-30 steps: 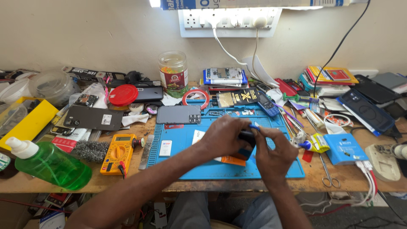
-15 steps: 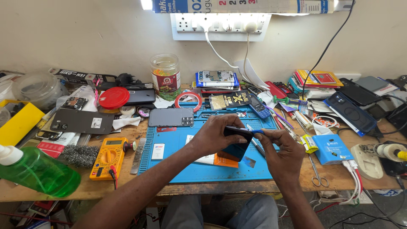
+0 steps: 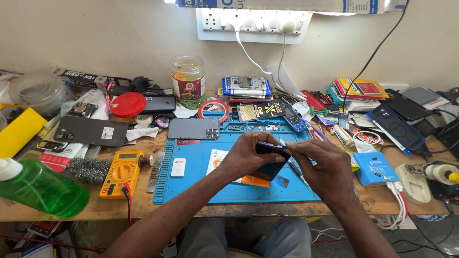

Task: The person disassembles a smartphone on a cluttered workbench, using a screwdriver and a metal prying tool to remove the back cover and internal components. They manipulate the battery and circuit board, then reassemble the device and test the screen.

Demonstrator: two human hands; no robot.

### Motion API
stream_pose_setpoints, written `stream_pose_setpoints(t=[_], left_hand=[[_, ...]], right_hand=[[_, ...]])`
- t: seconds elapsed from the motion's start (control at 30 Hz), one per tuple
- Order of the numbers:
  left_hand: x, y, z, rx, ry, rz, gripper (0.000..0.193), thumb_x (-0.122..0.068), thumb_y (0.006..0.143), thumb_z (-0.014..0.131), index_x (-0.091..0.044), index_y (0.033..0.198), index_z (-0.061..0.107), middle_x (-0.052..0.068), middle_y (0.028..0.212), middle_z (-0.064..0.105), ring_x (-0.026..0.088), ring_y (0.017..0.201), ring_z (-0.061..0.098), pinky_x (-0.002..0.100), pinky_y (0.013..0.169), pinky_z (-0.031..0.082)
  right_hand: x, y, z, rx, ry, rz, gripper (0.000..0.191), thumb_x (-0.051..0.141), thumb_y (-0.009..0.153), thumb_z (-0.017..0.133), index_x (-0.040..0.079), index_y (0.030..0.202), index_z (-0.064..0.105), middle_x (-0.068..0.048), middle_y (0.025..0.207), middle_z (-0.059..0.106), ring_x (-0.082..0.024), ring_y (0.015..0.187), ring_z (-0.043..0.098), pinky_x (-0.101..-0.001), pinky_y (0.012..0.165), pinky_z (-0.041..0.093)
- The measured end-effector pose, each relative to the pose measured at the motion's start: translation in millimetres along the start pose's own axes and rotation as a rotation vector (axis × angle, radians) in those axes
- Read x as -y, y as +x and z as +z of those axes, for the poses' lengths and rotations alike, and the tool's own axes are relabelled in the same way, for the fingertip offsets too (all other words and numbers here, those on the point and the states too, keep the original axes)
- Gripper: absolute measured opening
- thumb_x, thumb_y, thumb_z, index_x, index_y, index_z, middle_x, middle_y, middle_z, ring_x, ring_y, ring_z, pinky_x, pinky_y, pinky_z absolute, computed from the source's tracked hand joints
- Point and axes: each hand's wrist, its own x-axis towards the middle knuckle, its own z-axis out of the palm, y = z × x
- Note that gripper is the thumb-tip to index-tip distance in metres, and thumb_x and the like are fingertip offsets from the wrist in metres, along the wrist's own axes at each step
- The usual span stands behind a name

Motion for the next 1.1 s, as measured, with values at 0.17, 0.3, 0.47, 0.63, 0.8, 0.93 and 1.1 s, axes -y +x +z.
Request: stream_pose_setpoints(t=[0.17,0.3,0.47,0.63,0.8,0.93,1.1], left_hand=[[-1.6,0.7,3.0,-0.01,0.058,0.047,0.027,-0.02,0.079,0.087,-0.005,0.098,0.074,0.004,0.086,0.076,0.009,0.079,0.073,0.029,0.072,0.06],[2.6,1.0,2.7,-0.019,0.029,0.041,0.024,-0.016,0.078,0.087,-0.005,0.096,0.074,0.005,0.086,0.077,0.009,0.08,0.072,0.029,0.073,0.06],[12.1,0.9,4.1,-0.042,-0.007,0.043,0.02,-0.011,0.079,0.083,-0.006,0.095,0.073,0.004,0.086,0.077,0.008,0.08,0.073,0.028,0.074,0.06],[19.5,-0.4,16.5,-0.054,-0.033,0.137,0.015,-0.004,0.085,0.075,-0.001,0.098,0.069,0.007,0.088,0.076,0.01,0.083,0.069,0.032,0.076,0.058],[23.9,-9.0,18.9,-0.056,-0.297,0.19,0.028,-0.012,0.086,0.079,-0.001,0.109,0.067,0.009,0.096,0.073,0.008,0.091,0.067,0.031,0.082,0.057],[9.2,-8.5,14.4,-0.102,-0.172,0.184,0.033,-0.022,0.09,0.081,-0.001,0.113,0.072,0.011,0.099,0.078,0.014,0.091,0.075,0.034,0.083,0.059],[-7.1,4.4,-28.5,0.08,0.456,0.216,0.045,-0.026,0.081,0.085,-0.001,0.115,0.068,0.019,0.097,0.074,0.037,0.093,0.071,0.048,0.08,0.056]], right_hand=[[3.6,4.9,4.4,-0.011,-0.078,-0.144,0.017,0.004,0.08,0.08,0.009,0.096,0.077,-0.006,0.094,0.078,-0.022,0.086,0.075,-0.0345,0.076,0.057],[8.8,3.8,12.0,-0.044,-0.14,-0.219,0.021,0.004,0.078,0.08,0.012,0.096,0.076,-0.003,0.095,0.078,-0.02,0.088,0.074,-0.0354,0.076,0.054],[20.0,7.4,24.8,-0.119,-0.183,-0.369,0.022,0.003,0.079,0.08,0.012,0.099,0.074,-0.002,0.099,0.077,-0.019,0.091,0.073,-0.0361,0.08,0.055],[29.1,10.5,36.4,-0.103,-0.21,-0.419,0.022,0.003,0.078,0.079,0.011,0.098,0.075,-0.004,0.098,0.078,-0.022,0.09,0.073,-0.0377,0.081,0.055],[13.6,7.7,29.5,-0.122,-0.015,-0.125,0.016,0.003,0.086,0.08,0.009,0.1,0.076,-0.007,0.095,0.077,-0.02,0.088,0.075,-0.031,0.078,0.057],[-7.6,-3.3,21.5,-0.224,0.21,0.055,0.015,0.0,0.091,0.078,0.003,0.105,0.075,-0.008,0.098,0.077,-0.013,0.088,0.073,-0.0247,0.079,0.057],[-29.2,-21.1,32.4,-0.357,0.466,0.377,0.016,-0.001,0.09,0.078,-0.004,0.105,0.071,-0.008,0.095,0.077,-0.01,0.085,0.072,-0.0222,0.073,0.055]])
